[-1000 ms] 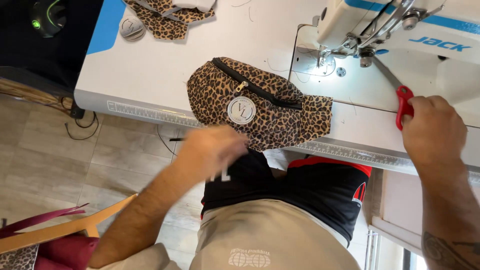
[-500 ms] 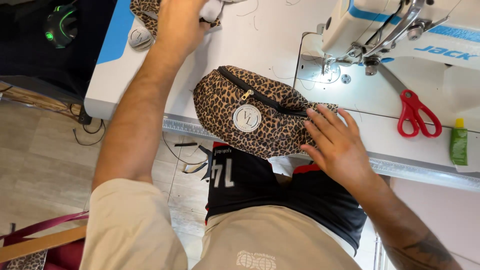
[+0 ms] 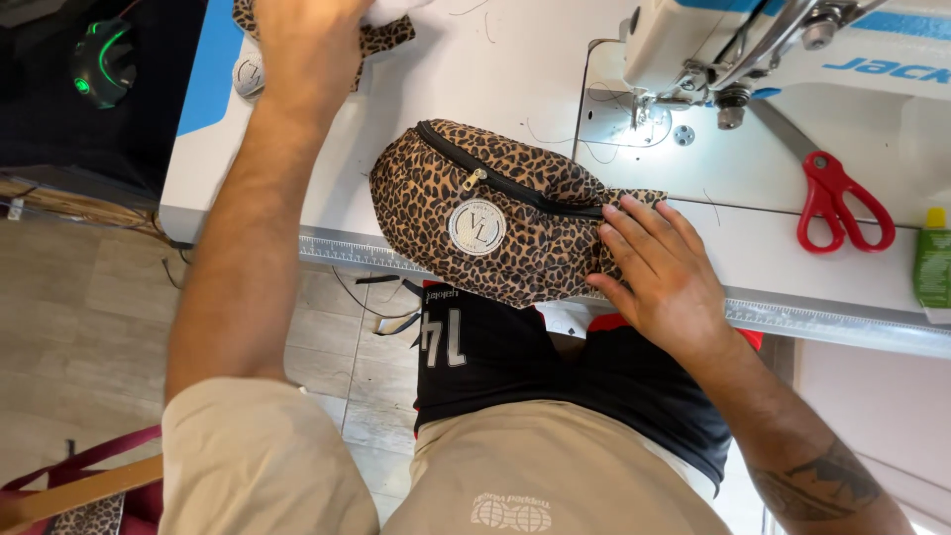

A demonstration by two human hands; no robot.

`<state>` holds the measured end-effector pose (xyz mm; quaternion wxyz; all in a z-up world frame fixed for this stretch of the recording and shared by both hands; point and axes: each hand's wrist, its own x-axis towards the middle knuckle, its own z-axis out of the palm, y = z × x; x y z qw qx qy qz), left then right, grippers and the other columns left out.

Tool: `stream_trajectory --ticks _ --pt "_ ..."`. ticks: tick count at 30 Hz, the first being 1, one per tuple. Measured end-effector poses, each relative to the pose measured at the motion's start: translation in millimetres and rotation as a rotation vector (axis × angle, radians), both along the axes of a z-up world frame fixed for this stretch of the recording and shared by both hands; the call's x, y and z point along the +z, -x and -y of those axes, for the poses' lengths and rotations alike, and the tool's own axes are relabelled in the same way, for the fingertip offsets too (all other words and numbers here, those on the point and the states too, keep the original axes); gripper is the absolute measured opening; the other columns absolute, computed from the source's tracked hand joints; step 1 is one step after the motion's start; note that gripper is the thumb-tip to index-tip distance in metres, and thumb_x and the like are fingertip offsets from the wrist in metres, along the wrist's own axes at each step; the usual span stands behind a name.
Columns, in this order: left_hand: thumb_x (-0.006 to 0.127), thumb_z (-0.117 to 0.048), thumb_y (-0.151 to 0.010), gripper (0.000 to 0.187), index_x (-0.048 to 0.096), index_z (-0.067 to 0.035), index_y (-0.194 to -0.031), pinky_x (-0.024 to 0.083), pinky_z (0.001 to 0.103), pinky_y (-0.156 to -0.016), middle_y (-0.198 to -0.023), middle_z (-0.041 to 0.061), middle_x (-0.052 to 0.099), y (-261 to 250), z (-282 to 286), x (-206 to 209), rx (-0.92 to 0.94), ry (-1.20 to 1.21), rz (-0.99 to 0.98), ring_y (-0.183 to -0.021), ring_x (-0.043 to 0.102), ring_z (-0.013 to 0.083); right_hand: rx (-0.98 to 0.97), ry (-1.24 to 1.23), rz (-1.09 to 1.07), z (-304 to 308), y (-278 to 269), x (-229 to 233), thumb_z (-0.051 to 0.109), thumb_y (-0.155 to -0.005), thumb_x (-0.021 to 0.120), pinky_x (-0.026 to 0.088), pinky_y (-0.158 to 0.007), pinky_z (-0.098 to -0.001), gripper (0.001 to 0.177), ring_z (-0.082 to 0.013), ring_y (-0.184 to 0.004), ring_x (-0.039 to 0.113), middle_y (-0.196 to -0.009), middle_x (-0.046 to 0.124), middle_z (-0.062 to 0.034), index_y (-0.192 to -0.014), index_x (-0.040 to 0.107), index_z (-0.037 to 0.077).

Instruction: Sewing and trimming a leopard-print fabric bag using an industrial sewing machine and scissors

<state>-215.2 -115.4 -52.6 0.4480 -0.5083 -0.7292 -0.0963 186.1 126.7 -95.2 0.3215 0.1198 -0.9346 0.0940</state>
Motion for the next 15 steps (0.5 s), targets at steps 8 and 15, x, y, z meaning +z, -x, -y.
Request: stream_trajectory --ticks 8,15 --pt "0.078 -0.001 -0.098 0.013 0.066 0.002 -0.096 0.052 0.046 -0.088 -0.089 0.013 0.06 -171.2 17.3 54.5 -0.643 -0.338 0.494 -0.087 0.059 0.0321 0.053 0.684 -0.002 12.8 -11.4 23.6 0.019 -0.1 0.069 0.051 -0.104 -0.0538 0.029 -0.0413 -0.116 0.07 -0.119 0.074 -0.0176 -0.118 0.071 -0.004" --pt "0.076 -0.008 -0.089 0.011 0.076 -0.014 -0.08 0.063 0.037 -0.072 -0.086 0.004 0.075 -277.8 7.3 37.6 -0.785 -0.14 0.023 -0.081 0.075 0.0209 0.409 1.853 0.442 38.0 3.9 3.6 0.022 -0.095 0.065 0.063 -0.077 -0.0396 0.053 -0.0264 -0.097 0.075 -0.112 0.075 -0.0207 -0.134 0.057 -0.013"
